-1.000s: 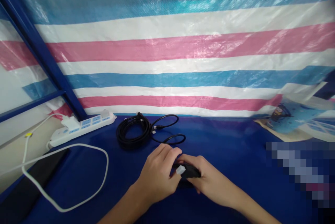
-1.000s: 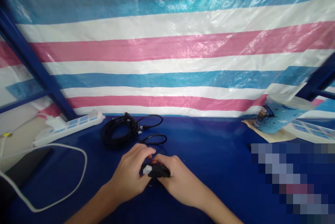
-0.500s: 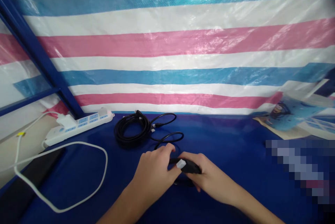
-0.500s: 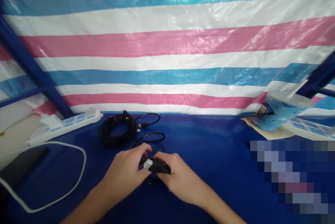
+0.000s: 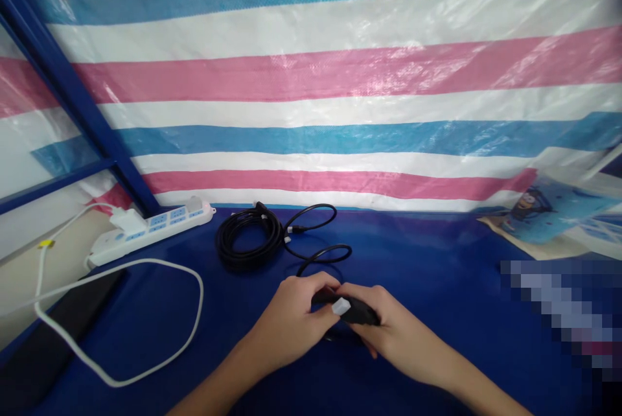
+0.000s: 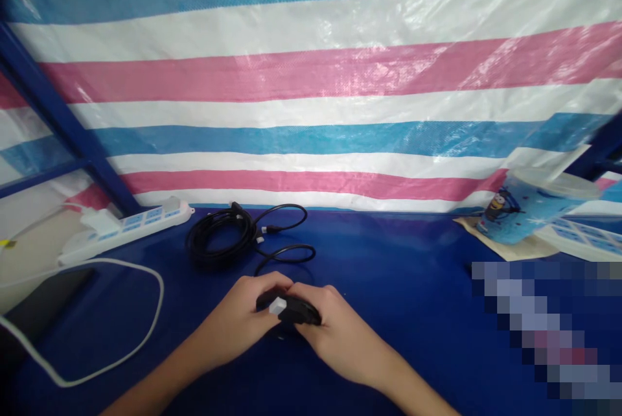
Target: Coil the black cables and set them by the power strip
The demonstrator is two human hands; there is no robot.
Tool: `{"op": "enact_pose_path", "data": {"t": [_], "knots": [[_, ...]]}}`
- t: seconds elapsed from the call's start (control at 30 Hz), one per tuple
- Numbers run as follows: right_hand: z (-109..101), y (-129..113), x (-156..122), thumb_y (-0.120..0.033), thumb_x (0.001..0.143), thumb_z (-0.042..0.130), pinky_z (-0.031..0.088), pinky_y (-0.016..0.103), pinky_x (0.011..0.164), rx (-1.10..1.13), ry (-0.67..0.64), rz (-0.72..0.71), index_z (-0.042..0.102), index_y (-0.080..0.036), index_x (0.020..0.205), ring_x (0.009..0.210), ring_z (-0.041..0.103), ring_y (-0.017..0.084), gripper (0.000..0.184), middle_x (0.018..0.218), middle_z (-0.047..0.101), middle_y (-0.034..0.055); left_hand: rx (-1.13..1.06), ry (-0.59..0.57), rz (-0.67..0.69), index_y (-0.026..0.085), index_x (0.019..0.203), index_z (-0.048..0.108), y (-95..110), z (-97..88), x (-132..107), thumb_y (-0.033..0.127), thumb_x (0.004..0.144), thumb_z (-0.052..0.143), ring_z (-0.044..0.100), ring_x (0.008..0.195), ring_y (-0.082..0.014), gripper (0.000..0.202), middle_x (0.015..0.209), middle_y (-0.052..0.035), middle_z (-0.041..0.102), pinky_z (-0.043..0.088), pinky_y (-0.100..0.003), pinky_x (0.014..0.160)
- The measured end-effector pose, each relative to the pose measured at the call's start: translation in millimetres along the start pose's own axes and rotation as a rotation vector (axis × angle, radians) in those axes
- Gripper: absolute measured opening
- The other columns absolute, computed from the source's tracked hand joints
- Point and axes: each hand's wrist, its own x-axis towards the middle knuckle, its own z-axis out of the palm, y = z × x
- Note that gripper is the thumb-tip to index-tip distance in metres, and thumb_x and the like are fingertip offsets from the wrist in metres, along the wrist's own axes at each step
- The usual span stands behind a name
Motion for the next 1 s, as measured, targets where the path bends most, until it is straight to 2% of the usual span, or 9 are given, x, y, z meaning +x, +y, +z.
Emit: {"op": "enact_pose_path", "data": {"t": [0.1,0.23,0.43,0.57,0.67,0.8,0.87,0.93,1.0], "knots": [[1,2,0,-0.001,0.070,0.040,0.030,0.018,0.047,0.008,0.032,-0.009,0.059,-0.016,0.083,0.045,0.039,0.005,0.028,0.058,0.048,-0.0072,0.115,0.124,0.047,0.020,0.088,0.066,-7,6.5,1,0.024,0.079,0.055,0.061,0.071,-0.0145,0.015,0.079,0.0016,0.070,0.039,-0.025,0.067],[2,3,0,-0.001,0.069,0.042,0.035,0.019,0.058,0.020,0.070,-0.078,0.063,-0.016,0.086,0.062,0.048,0.008,0.031,0.073,0.059,-0.0035,0.334,0.244,0.179,0.020,0.085,0.064,-14,12.0,0,0.019,0.078,0.054,0.062,0.068,-0.0155,0.013,0.076,0.0022,0.070,0.040,-0.026,0.063],[-1,-3,-1,0.000,0.064,0.041,0.034,0.020,0.060,-0.017,0.117,-0.031,0.057,-0.015,0.072,0.066,0.047,0.010,0.023,0.069,0.058,-0.0038,0.703,0.465,0.612,0.016,0.094,0.061,-19,14.5,-1,0.010,0.083,0.043,0.063,0.061,-0.0153,0.022,0.076,-0.0014,0.068,0.045,-0.028,0.054],[-1,-9,-4,0.000,0.065,0.042,0.033,0.021,0.058,-0.021,0.113,0.018,0.053,-0.015,0.069,0.066,0.045,0.010,0.019,0.068,0.055,-0.0035,0.782,0.616,0.886,0.009,0.105,0.058,-18,13.6,-2,0.006,0.086,0.041,0.064,0.075,-0.0146,0.025,0.087,-0.0078,0.068,0.052,-0.024,0.065],[-1,-10,-5,0.000,0.067,0.044,0.036,0.020,0.059,0.096,0.097,-0.002,0.056,-0.015,0.073,0.067,0.047,0.010,0.020,0.069,0.055,-0.0030,0.756,0.676,0.931,0.007,0.109,0.057,-22,14.4,-3,0.002,0.083,0.046,0.062,0.092,-0.0162,0.028,0.100,-0.0122,0.064,0.054,-0.024,0.080],[2,-7,-4,-0.015,0.079,0.054,0.025,0.018,0.041,0.323,0.186,0.051,0.057,-0.015,0.081,0.041,0.032,0.004,0.004,0.053,0.039,-0.0079,0.481,0.764,0.787,0.018,0.129,0.045,-27,19.8,0,-0.005,0.077,0.049,0.050,0.121,-0.0200,0.057,0.127,-0.0133,0.049,0.051,-0.029,0.094],[4,-4,-4,-0.030,0.082,0.059,0.017,0.018,0.036,0.467,0.268,0.066,0.056,-0.016,0.083,0.037,0.021,0.003,0.015,0.048,0.030,-0.0103,0.161,0.750,0.618,0.028,0.137,0.034,-24,21.5,2,-0.001,0.080,0.048,0.043,0.129,-0.0224,0.065,0.138,-0.0109,0.041,0.050,-0.034,0.097],[7,-1,-5,-0.038,0.081,0.062,0.015,0.018,0.036,0.561,0.335,0.044,0.057,-0.016,0.084,0.038,0.018,0.003,0.022,0.047,0.026,-0.0109,-0.231,0.664,0.354,0.033,0.139,0.024,-16,20.2,4,0.008,0.080,0.054,0.050,0.123,-0.0228,0.071,0.143,-0.0102,0.036,0.053,-0.035,0.092],[9,3,-5,-0.038,0.079,0.065,0.015,0.018,0.037,0.565,0.388,0.005,0.059,-0.015,0.083,0.039,0.018,0.003,0.024,0.047,0.026,-0.0105,-0.554,0.466,0.030,0.028,0.138,0.023,-8,15.7,5,0.016,0.076,0.063,0.065,0.097,-0.0193,0.075,0.131,-0.0118,0.051,0.056,-0.032,0.077]]}}
